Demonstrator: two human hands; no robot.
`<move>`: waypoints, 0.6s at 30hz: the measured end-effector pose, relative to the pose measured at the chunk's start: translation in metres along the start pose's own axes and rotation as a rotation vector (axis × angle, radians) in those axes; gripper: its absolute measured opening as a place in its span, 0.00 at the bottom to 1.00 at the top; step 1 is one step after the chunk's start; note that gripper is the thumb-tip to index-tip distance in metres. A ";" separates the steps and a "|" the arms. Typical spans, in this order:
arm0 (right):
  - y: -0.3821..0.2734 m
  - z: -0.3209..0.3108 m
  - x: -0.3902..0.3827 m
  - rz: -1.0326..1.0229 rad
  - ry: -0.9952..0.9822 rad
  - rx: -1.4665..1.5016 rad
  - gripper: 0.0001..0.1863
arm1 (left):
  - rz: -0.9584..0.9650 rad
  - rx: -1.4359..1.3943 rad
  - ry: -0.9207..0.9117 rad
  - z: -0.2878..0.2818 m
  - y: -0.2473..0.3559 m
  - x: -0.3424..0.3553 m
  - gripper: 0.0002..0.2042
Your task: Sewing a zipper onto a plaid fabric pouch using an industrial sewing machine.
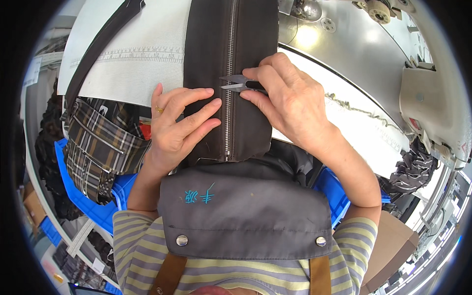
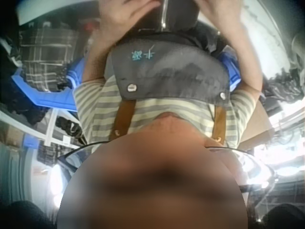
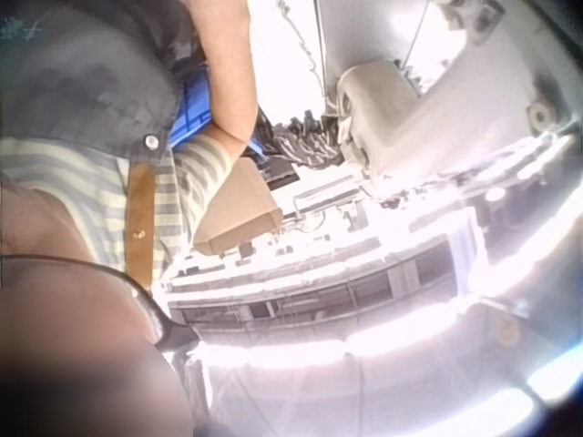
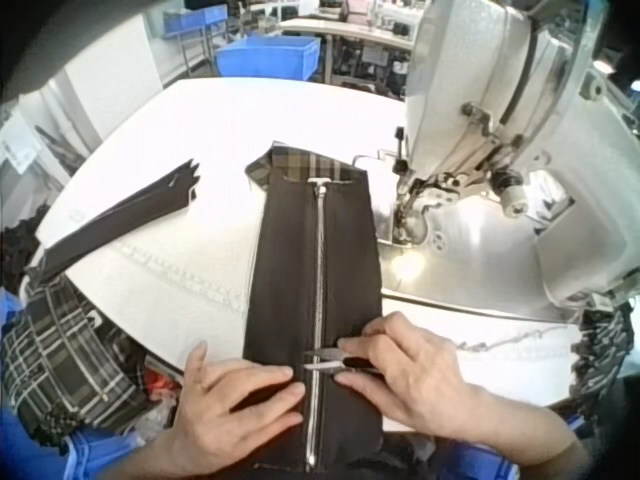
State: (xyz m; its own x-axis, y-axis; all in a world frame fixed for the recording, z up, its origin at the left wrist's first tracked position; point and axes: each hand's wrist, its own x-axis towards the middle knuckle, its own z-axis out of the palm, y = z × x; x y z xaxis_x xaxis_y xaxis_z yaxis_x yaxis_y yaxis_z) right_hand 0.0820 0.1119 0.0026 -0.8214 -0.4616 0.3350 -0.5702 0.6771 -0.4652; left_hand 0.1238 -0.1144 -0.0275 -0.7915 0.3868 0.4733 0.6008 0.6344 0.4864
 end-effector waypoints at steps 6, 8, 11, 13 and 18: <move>0.002 0.001 0.001 -0.060 0.006 -0.014 0.13 | -0.023 -0.001 -0.038 -0.004 0.001 0.000 0.17; 0.003 0.002 0.001 -0.086 0.005 -0.019 0.12 | -0.026 0.019 -0.056 -0.004 0.001 0.001 0.17; 0.003 0.003 0.000 -0.088 0.024 0.001 0.11 | -0.023 0.024 -0.050 -0.004 0.001 0.001 0.18; 0.002 0.003 0.000 -0.080 0.033 -0.009 0.11 | -0.022 0.023 -0.047 -0.004 0.001 0.001 0.18; 0.002 0.001 -0.002 -0.058 0.056 -0.014 0.11 | 0.024 0.008 0.027 0.000 -0.002 0.003 0.15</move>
State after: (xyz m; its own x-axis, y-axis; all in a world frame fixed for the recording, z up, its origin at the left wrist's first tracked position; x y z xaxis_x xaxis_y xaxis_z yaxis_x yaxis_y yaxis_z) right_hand 0.0828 0.1139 0.0005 -0.7848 -0.4675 0.4068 -0.6162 0.6585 -0.4320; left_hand 0.1206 -0.1148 -0.0267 -0.7734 0.3836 0.5047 0.6186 0.6307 0.4686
